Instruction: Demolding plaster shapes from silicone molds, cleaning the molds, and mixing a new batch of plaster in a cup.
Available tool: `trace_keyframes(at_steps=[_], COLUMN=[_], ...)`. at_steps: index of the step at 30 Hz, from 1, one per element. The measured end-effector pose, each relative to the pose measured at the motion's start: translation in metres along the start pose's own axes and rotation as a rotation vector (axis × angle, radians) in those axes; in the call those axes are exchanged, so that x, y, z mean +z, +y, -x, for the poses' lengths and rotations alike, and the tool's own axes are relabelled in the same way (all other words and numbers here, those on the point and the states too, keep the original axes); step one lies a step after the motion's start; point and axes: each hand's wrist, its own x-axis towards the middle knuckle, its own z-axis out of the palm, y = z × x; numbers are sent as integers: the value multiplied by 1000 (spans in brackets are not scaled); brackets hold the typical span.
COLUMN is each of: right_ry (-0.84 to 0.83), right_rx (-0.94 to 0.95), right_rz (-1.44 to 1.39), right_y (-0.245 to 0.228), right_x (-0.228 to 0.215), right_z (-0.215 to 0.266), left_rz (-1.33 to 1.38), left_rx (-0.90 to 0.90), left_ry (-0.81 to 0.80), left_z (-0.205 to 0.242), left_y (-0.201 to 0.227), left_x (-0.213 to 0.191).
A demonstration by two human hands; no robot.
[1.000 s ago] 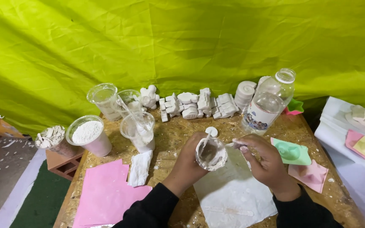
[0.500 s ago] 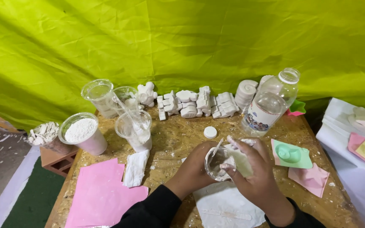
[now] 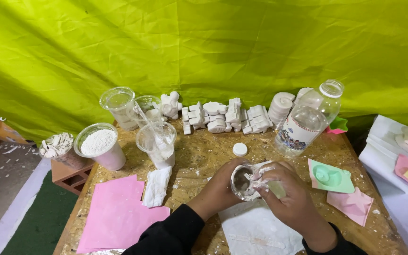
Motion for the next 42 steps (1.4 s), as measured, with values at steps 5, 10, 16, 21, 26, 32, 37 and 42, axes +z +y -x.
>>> trace_keyframes(at_steps=[5, 10, 16, 21, 26, 32, 37, 42], right_ry=[37, -6, 80, 259, 314, 483, 368, 329], right_rx=[-275, -396, -4, -43, 123, 536, 246, 291], right_rz=[-11, -1, -183, -289, -269, -317, -439, -423], right_y=[-8, -8, 2, -4, -4, 5, 12, 15], right_x=[-4, 4, -4, -3, -2, -3, -1, 2], right_z=[-8, 3, 15, 13, 5, -4, 3, 7], left_rz=[-103, -173, -186, 108, 106, 123, 17, 61], left_rx=[167, 323, 246, -54, -205, -260, -289, -181], left_ry=[74, 88, 78, 60, 82, 73, -37, 19], left_z=[-1, 0, 1, 1, -5, -4, 1, 6], left_y=[5, -1, -1, 1, 13, 28, 48, 47], left_x=[-1, 0, -2, 2, 1, -12, -30, -37])
